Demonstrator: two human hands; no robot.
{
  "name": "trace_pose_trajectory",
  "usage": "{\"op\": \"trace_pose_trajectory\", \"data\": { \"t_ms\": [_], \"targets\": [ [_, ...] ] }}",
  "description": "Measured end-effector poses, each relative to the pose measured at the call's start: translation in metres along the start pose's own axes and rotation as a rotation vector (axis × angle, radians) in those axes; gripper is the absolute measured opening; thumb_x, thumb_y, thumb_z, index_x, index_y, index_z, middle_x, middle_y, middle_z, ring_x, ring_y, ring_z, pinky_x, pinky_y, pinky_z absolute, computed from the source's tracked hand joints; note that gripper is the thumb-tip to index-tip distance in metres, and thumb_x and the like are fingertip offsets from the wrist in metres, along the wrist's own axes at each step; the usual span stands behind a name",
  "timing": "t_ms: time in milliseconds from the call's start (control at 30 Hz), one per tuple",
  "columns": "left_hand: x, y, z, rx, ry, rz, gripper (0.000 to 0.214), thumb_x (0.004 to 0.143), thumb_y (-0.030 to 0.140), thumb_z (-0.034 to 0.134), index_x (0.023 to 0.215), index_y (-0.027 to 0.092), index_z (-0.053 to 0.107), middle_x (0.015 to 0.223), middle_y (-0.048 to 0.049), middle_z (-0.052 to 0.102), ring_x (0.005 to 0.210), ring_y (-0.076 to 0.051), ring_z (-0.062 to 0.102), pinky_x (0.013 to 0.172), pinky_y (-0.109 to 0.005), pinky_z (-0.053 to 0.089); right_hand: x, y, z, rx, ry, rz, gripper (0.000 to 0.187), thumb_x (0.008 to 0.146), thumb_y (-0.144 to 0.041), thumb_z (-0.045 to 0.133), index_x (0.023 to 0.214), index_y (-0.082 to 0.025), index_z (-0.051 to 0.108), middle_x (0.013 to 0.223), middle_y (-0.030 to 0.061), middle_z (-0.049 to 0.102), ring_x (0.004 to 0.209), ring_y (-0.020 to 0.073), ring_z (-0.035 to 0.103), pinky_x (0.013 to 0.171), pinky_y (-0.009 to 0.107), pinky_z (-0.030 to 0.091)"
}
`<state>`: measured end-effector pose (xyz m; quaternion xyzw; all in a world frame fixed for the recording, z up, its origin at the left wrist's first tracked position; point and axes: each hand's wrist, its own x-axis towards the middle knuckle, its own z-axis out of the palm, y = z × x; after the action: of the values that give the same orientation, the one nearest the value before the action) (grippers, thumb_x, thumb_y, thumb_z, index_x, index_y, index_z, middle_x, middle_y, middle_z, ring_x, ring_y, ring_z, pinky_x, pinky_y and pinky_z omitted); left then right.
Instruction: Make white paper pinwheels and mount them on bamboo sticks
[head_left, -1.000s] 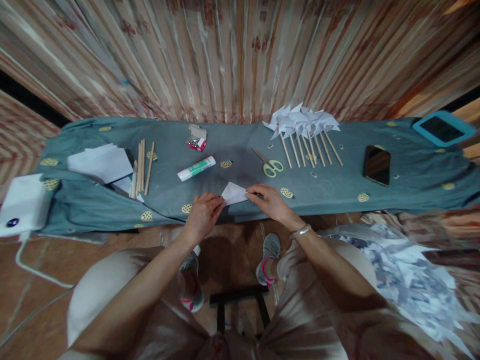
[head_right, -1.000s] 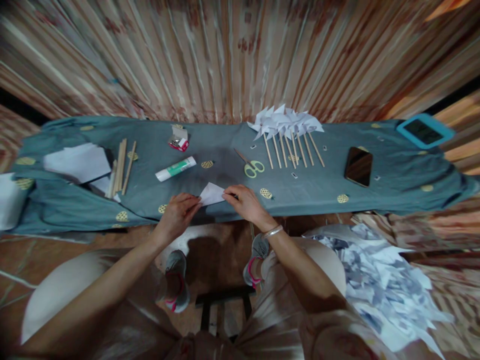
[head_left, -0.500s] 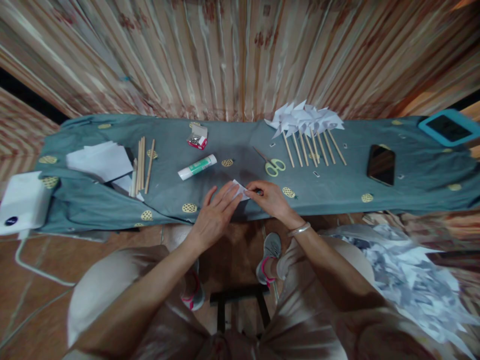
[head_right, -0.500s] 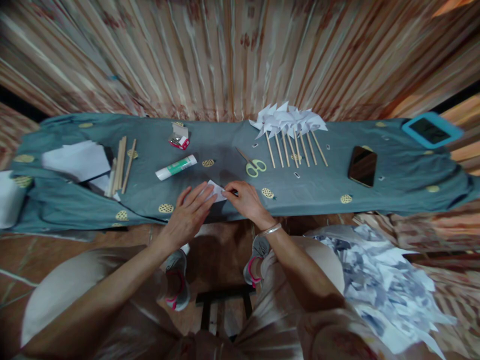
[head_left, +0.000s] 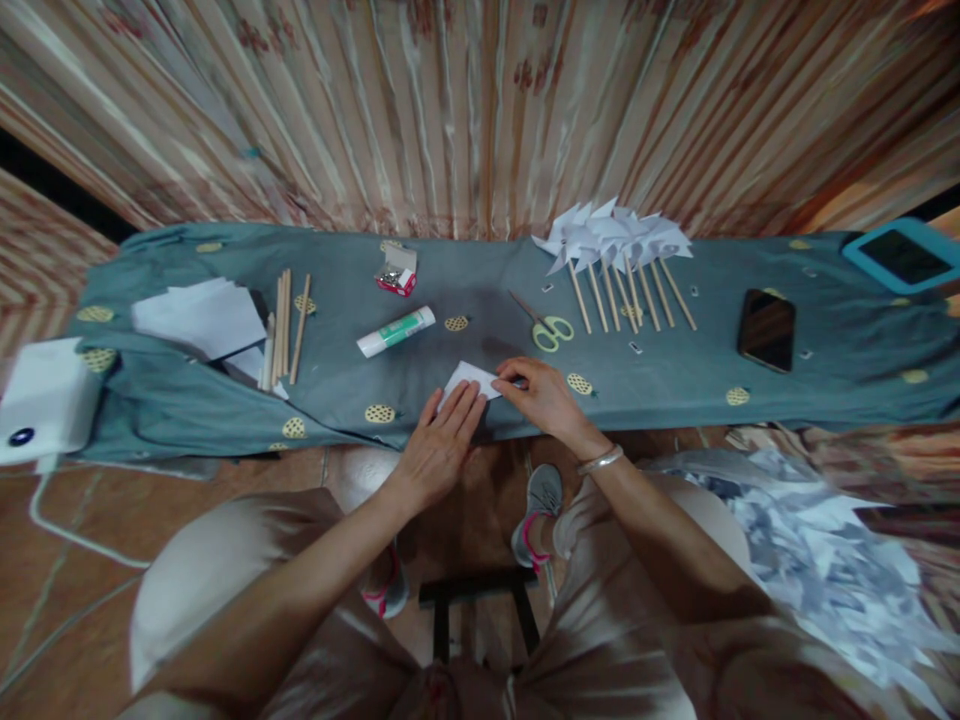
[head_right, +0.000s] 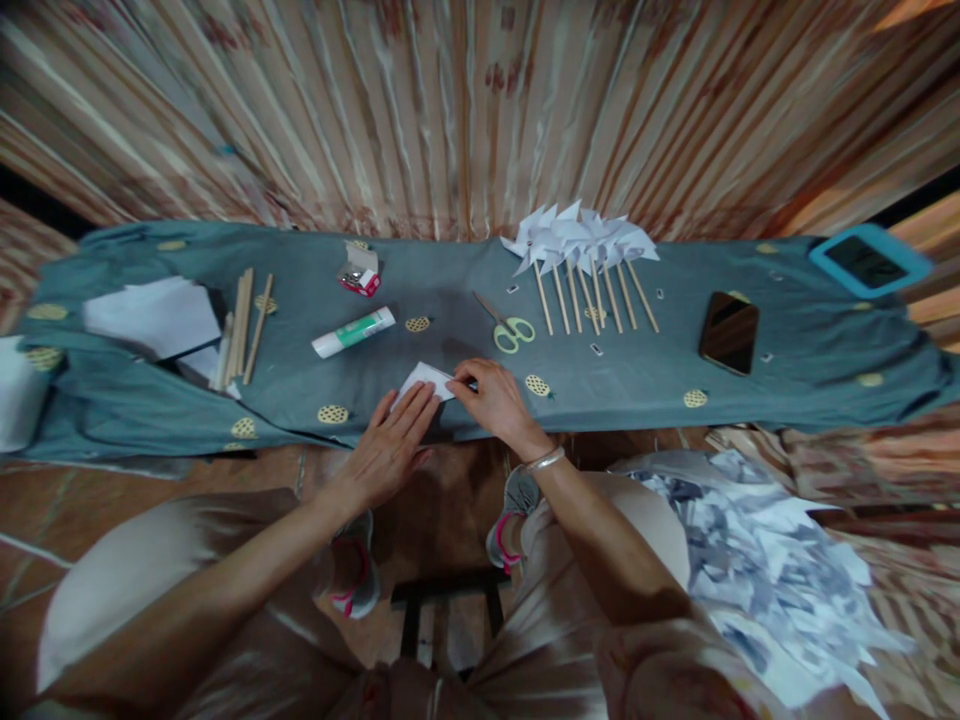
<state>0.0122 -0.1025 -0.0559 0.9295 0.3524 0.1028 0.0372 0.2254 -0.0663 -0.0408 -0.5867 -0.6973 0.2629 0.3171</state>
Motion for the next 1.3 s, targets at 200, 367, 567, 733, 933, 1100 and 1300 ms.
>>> {"op": "trace_pose_trajectory", "data": {
  "t_ms": [200, 367, 567, 733, 933, 1100, 1300],
  "targets": [
    [0.0006, 0.0019, 0.0008, 0.004, -0.016, -0.027, 0.066, 0.094, 0.022, 0.054, 0.153, 0.006, 0.032, 0.160, -0.0222, 0.034, 0.152, -0.032, 0.027, 0.123, -0.056, 0.026, 0.0007, -0.0012, 0.0016, -0.016, 0.022, -0.001, 0.010, 0.086, -0.023, 0.067, 0.075, -0.022, 0.067, 0.100, 0.0057, 0.075, 0.097, 0.0208, 0.067, 0.083, 0.033, 0.051],
    [0.0012, 0.0017, -0.0004, 0.012, -0.027, -0.041, 0.064, 0.095, 0.024, 0.054, 0.153, 0.006, 0.033, 0.160, -0.0213, 0.036, 0.151, -0.032, 0.029, 0.122, -0.057, 0.026, 0.0009, -0.0021, 0.0044, -0.022, 0.060, 0.008, 0.010, 0.085, -0.021, 0.068, 0.074, -0.022, 0.066, 0.098, 0.0059, 0.075, 0.096, 0.0212, 0.067, 0.088, 0.035, 0.049],
    [0.0022, 0.0002, -0.0007, 0.023, -0.032, -0.044, 0.065, 0.095, 0.026, 0.055, 0.153, 0.007, 0.034, 0.160, -0.0203, 0.036, 0.151, -0.032, 0.030, 0.122, -0.057, 0.025, 0.0016, -0.0015, 0.0067, -0.039, 0.088, -0.009, 0.010, 0.084, -0.021, 0.068, 0.074, -0.022, 0.066, 0.095, 0.0047, 0.075, 0.094, 0.0214, 0.067, 0.090, 0.036, 0.048],
    [0.0034, 0.0002, -0.0017, 0.027, -0.037, -0.047, 0.067, 0.095, 0.027, 0.057, 0.153, 0.006, 0.033, 0.160, -0.0199, 0.035, 0.150, -0.033, 0.031, 0.121, -0.058, 0.026, 0.0023, -0.0030, 0.0073, -0.061, 0.092, -0.008, 0.011, 0.084, -0.020, 0.068, 0.073, -0.022, 0.065, 0.093, 0.0051, 0.075, 0.093, 0.0223, 0.068, 0.088, 0.037, 0.049],
    [0.0033, -0.0012, -0.0014, 0.023, -0.047, -0.045, 0.065, 0.095, 0.027, 0.055, 0.153, 0.007, 0.034, 0.160, -0.0193, 0.036, 0.151, -0.032, 0.031, 0.122, -0.058, 0.024, 0.0024, -0.0036, 0.0085, -0.084, 0.101, -0.021, 0.014, 0.084, -0.019, 0.068, 0.071, -0.023, 0.064, 0.091, 0.0047, 0.074, 0.092, 0.0220, 0.067, 0.088, 0.037, 0.049],
    [0.0035, -0.0013, -0.0016, 0.017, -0.053, -0.042, 0.065, 0.095, 0.027, 0.054, 0.154, 0.007, 0.033, 0.160, -0.0195, 0.036, 0.151, -0.032, 0.030, 0.122, -0.057, 0.023, 0.0036, -0.0039, 0.0089, -0.107, 0.096, -0.018, 0.015, 0.084, -0.019, 0.068, 0.071, -0.022, 0.063, 0.090, 0.0046, 0.074, 0.090, 0.0219, 0.067, 0.086, 0.036, 0.049],
    [0.0047, -0.0006, -0.0033, 0.015, -0.055, -0.049, 0.064, 0.096, 0.028, 0.055, 0.153, 0.006, 0.035, 0.160, -0.0195, 0.036, 0.150, -0.033, 0.031, 0.121, -0.058, 0.025, 0.0056, -0.0036, 0.0084, -0.128, 0.080, -0.015, 0.016, 0.084, -0.018, 0.067, 0.070, -0.023, 0.063, 0.090, 0.0049, 0.074, 0.090, 0.0224, 0.068, 0.087, 0.037, 0.049]
  ]
}}
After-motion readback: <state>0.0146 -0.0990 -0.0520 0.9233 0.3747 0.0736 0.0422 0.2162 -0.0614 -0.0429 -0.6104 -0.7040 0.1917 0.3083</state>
